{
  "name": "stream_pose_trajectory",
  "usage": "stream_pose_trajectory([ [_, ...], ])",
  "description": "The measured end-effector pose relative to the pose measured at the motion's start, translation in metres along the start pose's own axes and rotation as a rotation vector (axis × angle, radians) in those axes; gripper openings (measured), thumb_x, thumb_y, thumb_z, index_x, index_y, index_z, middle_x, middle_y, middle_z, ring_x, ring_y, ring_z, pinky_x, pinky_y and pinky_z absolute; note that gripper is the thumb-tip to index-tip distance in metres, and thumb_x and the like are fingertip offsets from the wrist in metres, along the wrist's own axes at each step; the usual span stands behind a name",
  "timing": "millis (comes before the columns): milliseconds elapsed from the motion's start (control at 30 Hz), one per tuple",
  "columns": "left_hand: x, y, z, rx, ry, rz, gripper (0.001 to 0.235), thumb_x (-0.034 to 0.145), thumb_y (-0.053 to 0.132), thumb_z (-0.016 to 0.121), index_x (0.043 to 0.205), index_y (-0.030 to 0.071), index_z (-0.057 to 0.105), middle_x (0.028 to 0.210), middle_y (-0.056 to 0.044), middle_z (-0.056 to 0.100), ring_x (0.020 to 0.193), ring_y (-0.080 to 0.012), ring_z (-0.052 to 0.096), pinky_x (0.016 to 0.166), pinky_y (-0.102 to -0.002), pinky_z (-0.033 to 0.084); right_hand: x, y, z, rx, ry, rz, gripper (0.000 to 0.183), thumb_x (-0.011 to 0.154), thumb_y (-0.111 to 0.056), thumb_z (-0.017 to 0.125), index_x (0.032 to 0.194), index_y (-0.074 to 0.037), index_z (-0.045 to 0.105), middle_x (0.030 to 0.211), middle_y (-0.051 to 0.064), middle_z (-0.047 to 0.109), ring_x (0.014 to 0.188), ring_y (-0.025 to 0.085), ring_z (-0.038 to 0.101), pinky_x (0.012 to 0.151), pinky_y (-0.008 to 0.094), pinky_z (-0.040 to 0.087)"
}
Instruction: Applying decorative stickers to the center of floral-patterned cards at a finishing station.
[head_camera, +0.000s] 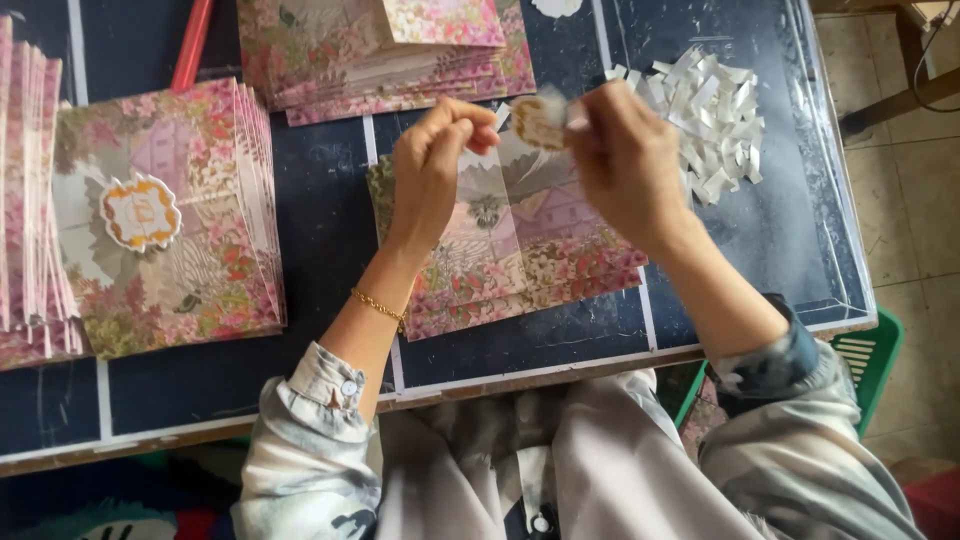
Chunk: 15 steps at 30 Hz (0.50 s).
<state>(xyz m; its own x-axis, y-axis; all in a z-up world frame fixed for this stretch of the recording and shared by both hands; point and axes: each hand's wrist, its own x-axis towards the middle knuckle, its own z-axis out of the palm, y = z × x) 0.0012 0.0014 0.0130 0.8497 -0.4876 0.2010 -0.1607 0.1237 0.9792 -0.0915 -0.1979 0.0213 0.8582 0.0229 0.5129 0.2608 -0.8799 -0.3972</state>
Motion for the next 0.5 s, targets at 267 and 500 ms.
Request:
stream_pose_trajectory([
  [267,0.002,-0.021,0.002,0.029,0.043,0.045,0.023,0.088,0.008,0.043,0.104,0.007,0.059,0.086,-0.008,0.070,0.081,-0.0154,0.065,0.077,-0.030,0.057,-0.007,-0.027,-0.013,0.566,-0.464,0.451,0.041,0.098,-0.008,0.060,0.074,-0.015,0.028,0.070,-0.004,0.027,0.063,0.008,0.026,0.054,0.022,0.029],
  [500,0.002,-0.022,0.001,0.092,0.018,0.080,0.023,0.089,0.004,0.042,0.106,0.008,0.058,0.085,-0.006,0.070,0.078,-0.0148,0.063,0.075,-0.029,0.055,-0.011,-0.018,0.007,0.440,-0.426,0.439,0.018,0.096,-0.009,0.067,0.091,-0.007,0.050,0.065,-0.003,0.034,0.068,0.009,0.037,0.058,0.026,0.044],
])
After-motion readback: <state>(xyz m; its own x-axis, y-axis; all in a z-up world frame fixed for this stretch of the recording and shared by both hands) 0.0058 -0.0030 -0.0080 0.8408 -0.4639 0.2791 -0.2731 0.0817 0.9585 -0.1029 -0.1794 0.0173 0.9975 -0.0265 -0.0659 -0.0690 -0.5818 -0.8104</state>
